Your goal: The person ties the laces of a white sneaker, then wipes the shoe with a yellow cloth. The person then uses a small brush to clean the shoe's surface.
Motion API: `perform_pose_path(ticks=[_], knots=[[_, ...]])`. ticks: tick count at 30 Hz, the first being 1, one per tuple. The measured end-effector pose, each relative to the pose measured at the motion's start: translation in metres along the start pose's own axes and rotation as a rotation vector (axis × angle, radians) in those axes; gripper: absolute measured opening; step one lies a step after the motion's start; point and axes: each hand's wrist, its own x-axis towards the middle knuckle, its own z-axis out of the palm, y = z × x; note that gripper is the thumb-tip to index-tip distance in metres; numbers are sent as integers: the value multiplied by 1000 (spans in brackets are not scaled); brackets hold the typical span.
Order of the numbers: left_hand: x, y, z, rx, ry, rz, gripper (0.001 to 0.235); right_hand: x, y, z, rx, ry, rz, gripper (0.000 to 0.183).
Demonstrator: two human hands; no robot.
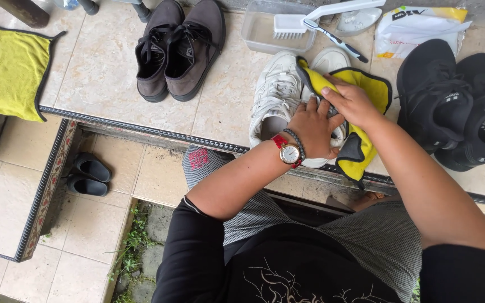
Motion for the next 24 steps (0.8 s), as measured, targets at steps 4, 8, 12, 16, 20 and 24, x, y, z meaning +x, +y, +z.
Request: perform_pose_path(ticks=[4, 8, 12, 16, 20, 24], knots=[[-3, 0, 0, 14, 24, 1, 86, -13, -7, 2, 133, 227, 54, 32], [-4, -2, 3, -33, 99, -10, 88, -14, -33, -1, 149, 266, -82, 32], [-4, -7, 3, -204, 296, -38, 97, -21, 46, 11, 88, 209, -154, 24], [-1, -17, 1, -252, 420, 15, 112, -57, 11, -3, 419, 415, 95, 26], [23, -28, -2, -148, 408, -14, 87, -74, 15, 14, 351, 460, 245, 36], [58, -47, 23, -132, 173, 31, 65, -98, -19, 37, 425, 521, 319, 37]])
